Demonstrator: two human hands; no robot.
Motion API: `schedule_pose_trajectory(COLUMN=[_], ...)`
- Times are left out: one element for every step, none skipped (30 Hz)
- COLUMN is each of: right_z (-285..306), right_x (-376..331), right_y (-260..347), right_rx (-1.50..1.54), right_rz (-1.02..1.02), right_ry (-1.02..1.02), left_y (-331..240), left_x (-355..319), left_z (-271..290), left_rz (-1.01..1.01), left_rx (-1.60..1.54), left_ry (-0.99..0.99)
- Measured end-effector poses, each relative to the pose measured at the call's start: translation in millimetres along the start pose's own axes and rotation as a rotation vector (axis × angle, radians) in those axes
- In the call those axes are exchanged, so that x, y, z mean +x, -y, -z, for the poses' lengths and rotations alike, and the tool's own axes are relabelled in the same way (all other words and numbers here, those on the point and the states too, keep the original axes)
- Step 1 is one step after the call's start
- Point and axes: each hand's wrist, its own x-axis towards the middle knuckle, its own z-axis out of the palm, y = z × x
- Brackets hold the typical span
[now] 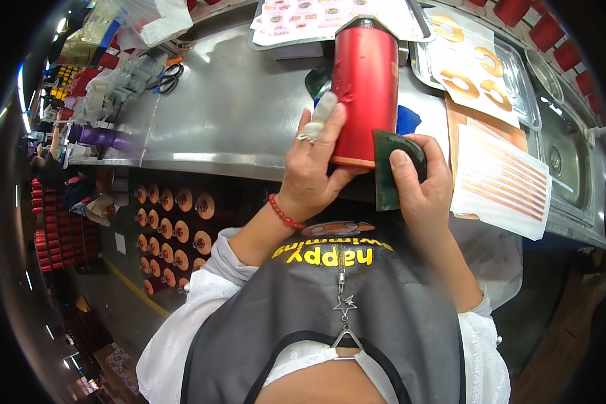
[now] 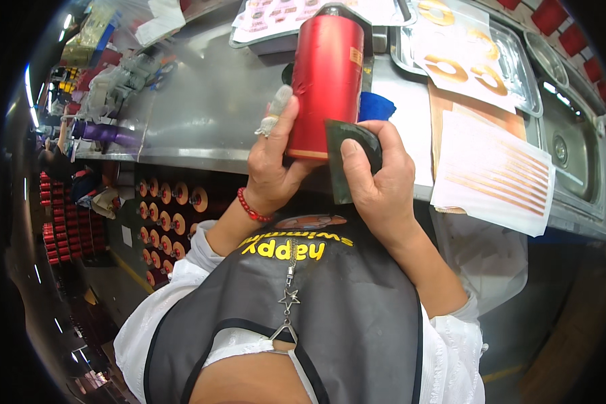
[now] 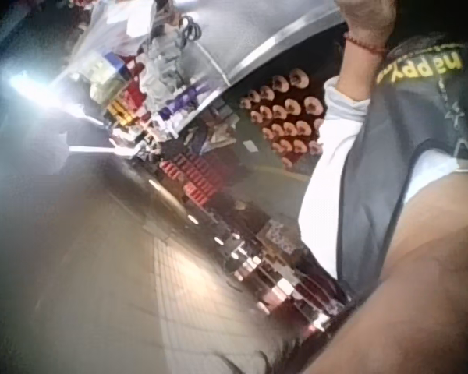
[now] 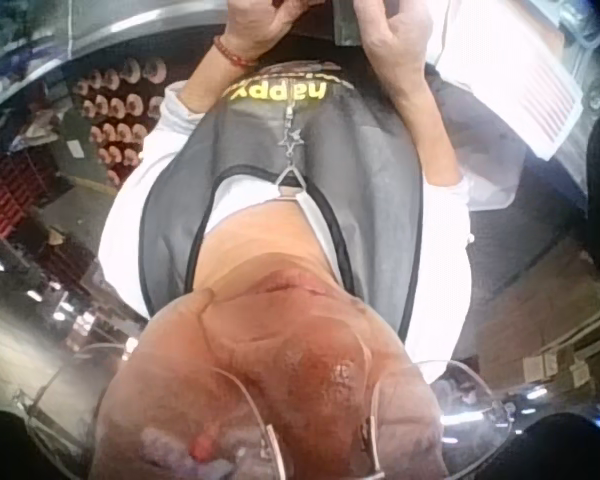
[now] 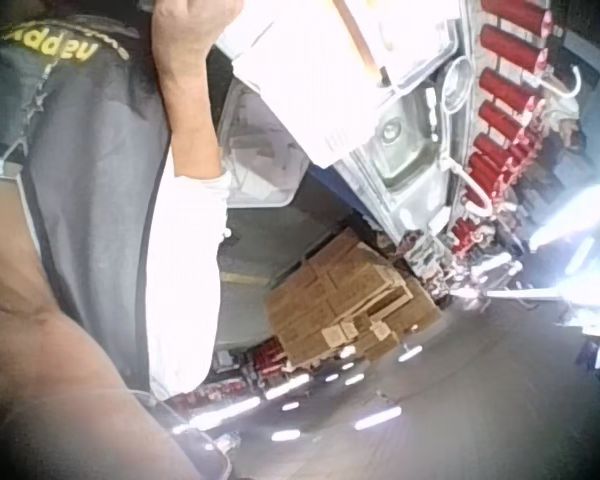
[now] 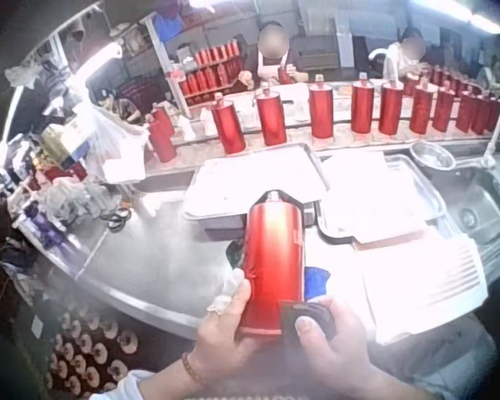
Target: The person repeatedly picks red cylindrical containers from a tray, places a circular cardboard piece on the top opening, wipes the surface with a green cloth, applies a printed label to the side, smooths it with a small wooden stick, and returns the container to the tray. The process is repeated for multiple containers.
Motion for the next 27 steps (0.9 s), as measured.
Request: schedule_pose_trajectory(right_z=[-0.3, 0.4, 0.1, -0.1, -0.2, 0.0, 0.8, 1.5, 2.5, 4.2, 5.4, 4.5, 5.9, 7.1, 7.9, 7.0, 6.3, 6.7, 7.3, 7.8, 7.7, 7.4, 9.5, 8.9, 9.0, 8.4, 8.0], right_x=[-0.1, -0.5, 0.0, -0.7, 0.1, 0.1, -1.7, -3.5, -2.7, -2.7, -2.9, -3.4, -2.7, -3.3, -3.1, -2.8, -3.7, -4.5, -6.1, -5.1, -4.9, -3.9, -4.1, -5.4, -6.5, -6.6, -6.5], right_y=[0.6, -0.4, -1.7, -3.2, -2.9, -2.7, -2.8, -1.9, -6.2, -10.2, -6.3, -4.1, -3.9, -5.9, -7.3, -8.7, -8.6, -7.9, -7.5, -8.9, -9.6, -10.2, -11.9, -13.3, -14.1, -14.0, -13.4], right_rx=[0.004, -0.003, 0.002, -0.01, -0.015, -0.021, -0.068, -0.031, -0.021, -0.009, -0.018, -0.012, -0.021, -0.039, -0.059, -0.07, -0.077, -0.065, -0.054, -0.036, -0.022, -0.007, -0.006, -0.003, -0.009, -0.015, -0.017], right_rz=[0.002, 0.001, -0.022, -0.017, -0.007, 0.004, -0.004, -0.055, -0.022, 0.004, -0.008, -0.005, 0.002, 0.004, 0.012, 0.02, 0.027, 0.034, 0.04, 0.045, 0.042, 0.038, 0.027, 0.013, 0.016, 0.019, 0.026], right_ry=[0.01, 0.02, 0.011, -0.004, -0.013, -0.023, -0.016, 0.002, 0.005, 0.011, 0.043, 0.051, 0.046, 0.044, 0.029, 0.02, 0.013, 0.027, 0.041, 0.045, 0.044, 0.044, 0.045, 0.058, 0.043, 0.035, 0.028], left_y=[4.0, -1.8, -12.1, -20.5, -25.3, -22.1, -15.9, -8.0, -0.1, 11.1, 7.9, 6.3, 3.9, -9.0, -19.9, -25.7, -21.7, -13.4, -6.3, 1.8, 6.7, 12.9, 11.4, 5.9, -5.0, -17.7, -20.3], left_x=[-5.8, -0.8, 9.3, 19.2, 30.0, 27.8, 19.5, 15.6, 7.4, -11.4, -13.5, -11.8, -6.3, 8.3, 22.1, 31.0, 28.1, 27.1, 19.0, 4.7, -6.6, -15.7, -11.0, -4.8, 6.0, 18.2, 27.1], left_z=[2.7, 3.7, 8.3, 12.5, 14.3, 13.4, 10.0, 6.5, 4.9, 1.8, 10.3, 15.3, 14.1, 14.1, 14.2, 13.8, 13.5, 11.1, 8.8, 5.7, 7.2, 10.9, 13.8, 19.1, 15.8, 19.0, 14.4], left_rz=[0.026, -0.021, -0.064, -0.104, -0.153, -0.137, -0.123, -0.128, -0.083, 0.09, 0.09, 0.092, 0.005, -0.075, -0.153, -0.205, -0.188, -0.188, -0.103, -0.025, 0.051, 0.121, 0.078, 0.046, -0.046, -0.12, -0.156], left_rx=[0.001, 0.111, 0.222, 0.334, 0.283, 0.228, 0.173, 0.124, 0.022, -0.118, -0.026, 0.068, 0.138, 0.201, 0.268, 0.295, 0.234, 0.175, 0.051, -0.072, -0.095, -0.107, 0.018, 0.148, 0.212, 0.294, 0.297], left_ry=[0.005, 0.043, 0.075, 0.107, 0.199, 0.16, 0.121, 0.089, 0.044, 0.055, 0.087, 0.118, 0.133, 0.145, 0.155, 0.25, 0.227, 0.208, 0.119, 0.041, 0.068, 0.095, 0.107, 0.115, 0.063, 0.183, 0.212])
